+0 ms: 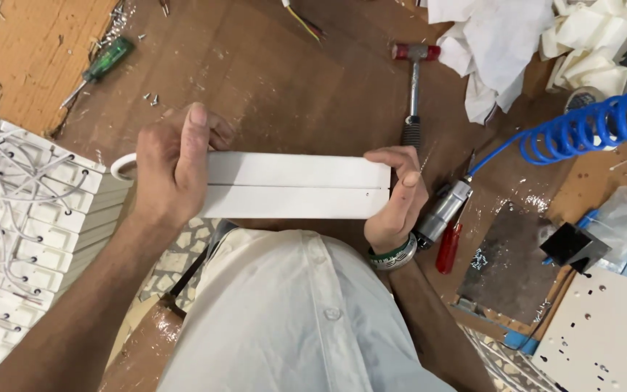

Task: The person aligns the two halves of a white plastic enclosure with a cable through it, hammers pins into the joint, drives screws with a pneumatic screwdriver, and uses pliers on the edge. They then fit a black socket module into the housing, set the finished unit aside, and pick up a small white cover piece.

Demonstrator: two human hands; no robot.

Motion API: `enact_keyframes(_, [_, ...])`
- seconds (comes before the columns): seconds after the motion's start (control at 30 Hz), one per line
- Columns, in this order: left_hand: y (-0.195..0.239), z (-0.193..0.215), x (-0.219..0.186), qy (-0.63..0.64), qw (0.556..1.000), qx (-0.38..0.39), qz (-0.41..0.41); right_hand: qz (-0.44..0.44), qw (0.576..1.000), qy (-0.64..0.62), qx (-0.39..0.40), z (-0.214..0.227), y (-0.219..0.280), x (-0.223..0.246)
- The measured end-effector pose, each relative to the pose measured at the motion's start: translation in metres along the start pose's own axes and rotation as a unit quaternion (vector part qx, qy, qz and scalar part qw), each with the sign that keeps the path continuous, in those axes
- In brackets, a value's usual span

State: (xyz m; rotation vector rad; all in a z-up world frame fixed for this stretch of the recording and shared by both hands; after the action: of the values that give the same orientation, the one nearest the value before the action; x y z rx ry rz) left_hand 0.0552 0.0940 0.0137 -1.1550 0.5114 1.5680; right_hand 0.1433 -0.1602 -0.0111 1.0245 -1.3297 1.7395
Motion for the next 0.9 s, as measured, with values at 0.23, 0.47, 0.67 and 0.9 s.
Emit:
enact_keyframes(0.23, [0.021,0.005,0.035,0.22,0.939,-0.056,0.257,0.006,1.0,-0.004,-0.007,-0.001,-0.003,-0.002])
enact_keyframes(0.47, [0.035,0.004,0.031,0.202,0.936,-0.054,0.282,-0.045,0.999,-0.025,-0.012,-0.001,-0.004,-0.01])
enact_keyframes(0.67, [0.036,0.006,0.041,0.154,0.939,-0.06,0.302,-0.132,0.987,-0.079,0.054,-0.013,0.008,-0.02])
enact_keyframes(0.9, [0.025,-0.002,0.037,0.189,0.959,-0.038,0.206,-0.187,0.955,-0.203,0.113,-0.006,0.007,-0.047])
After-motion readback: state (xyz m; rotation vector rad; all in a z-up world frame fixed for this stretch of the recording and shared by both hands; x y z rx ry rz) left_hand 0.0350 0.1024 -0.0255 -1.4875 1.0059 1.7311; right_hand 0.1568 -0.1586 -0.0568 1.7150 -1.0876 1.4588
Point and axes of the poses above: each hand's wrist, its own y-axis away from the middle knuckle, its own z-axis out of the back of the hand, x = y × z, the point moved 6 cm from there along -y, towards the middle knuckle, and after that the axes turned 1 degree about -y, right-handed, at the moved point
